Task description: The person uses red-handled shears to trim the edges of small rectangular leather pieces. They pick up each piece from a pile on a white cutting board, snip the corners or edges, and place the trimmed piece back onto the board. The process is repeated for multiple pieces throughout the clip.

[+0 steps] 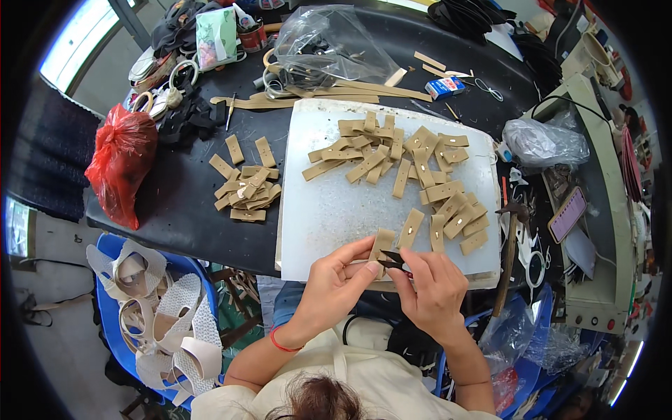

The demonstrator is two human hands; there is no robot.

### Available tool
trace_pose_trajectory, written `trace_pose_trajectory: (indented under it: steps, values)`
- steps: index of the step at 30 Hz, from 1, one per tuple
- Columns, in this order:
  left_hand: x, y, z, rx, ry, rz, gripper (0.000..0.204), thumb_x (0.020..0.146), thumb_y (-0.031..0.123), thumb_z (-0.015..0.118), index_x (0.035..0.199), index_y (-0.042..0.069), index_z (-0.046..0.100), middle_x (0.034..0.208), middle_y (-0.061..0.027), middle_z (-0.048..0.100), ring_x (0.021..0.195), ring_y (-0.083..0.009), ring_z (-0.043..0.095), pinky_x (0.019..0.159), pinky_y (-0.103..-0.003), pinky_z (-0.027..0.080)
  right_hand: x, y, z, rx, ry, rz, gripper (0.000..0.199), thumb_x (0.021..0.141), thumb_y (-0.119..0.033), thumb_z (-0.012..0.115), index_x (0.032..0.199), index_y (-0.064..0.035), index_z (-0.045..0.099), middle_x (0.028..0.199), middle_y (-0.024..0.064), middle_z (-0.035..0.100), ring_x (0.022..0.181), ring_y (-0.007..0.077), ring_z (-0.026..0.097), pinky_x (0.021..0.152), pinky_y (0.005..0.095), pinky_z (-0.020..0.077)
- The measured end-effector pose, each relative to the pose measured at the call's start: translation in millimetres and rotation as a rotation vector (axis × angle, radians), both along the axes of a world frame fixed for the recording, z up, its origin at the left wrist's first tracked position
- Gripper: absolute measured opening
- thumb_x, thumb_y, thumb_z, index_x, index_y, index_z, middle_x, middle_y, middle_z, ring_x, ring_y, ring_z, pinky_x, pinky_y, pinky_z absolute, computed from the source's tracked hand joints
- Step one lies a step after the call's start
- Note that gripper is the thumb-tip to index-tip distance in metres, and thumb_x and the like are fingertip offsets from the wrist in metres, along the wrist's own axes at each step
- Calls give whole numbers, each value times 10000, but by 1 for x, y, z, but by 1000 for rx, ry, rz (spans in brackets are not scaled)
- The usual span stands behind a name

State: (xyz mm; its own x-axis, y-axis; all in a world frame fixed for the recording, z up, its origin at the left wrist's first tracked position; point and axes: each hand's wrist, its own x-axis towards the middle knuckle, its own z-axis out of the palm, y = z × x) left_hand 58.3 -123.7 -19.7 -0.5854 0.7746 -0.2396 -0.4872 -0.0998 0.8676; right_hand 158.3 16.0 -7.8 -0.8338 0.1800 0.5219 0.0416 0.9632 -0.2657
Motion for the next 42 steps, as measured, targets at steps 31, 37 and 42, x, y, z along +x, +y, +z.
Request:
trace_pose_trajectory:
  steps: [31, 37, 42]
  values:
    - [0, 12, 11, 26, -110, -26, 352, 946, 119, 476, 1236, -80, 462, 1113, -161, 587, 983, -189, 607, 876, -285, 507, 1, 8, 5, -212, 57, -134, 277, 779, -187, 693, 983, -34, 586, 744, 78, 561, 591, 224, 542, 506, 313, 424]
    - [-1, 10, 6, 3, -91, 15, 339, 949, 118, 468, 1221, -84, 472, 1082, -162, 601, 967, -186, 614, 871, -283, 511, 4, 4, -3, 10, 25, -73, 284, 732, -210, 726, 940, -56, 610, 721, 25, 556, 596, 192, 535, 501, 306, 424]
    - [-1, 9, 0, -24, 29, 1, 322, 950, 97, 459, 1202, -104, 473, 1068, -161, 600, 955, -177, 614, 851, -278, 523, 4, 3, -8, 22, -46, -63, 236, 753, -173, 707, 922, -46, 602, 685, 52, 545, 555, 208, 534, 475, 317, 415]
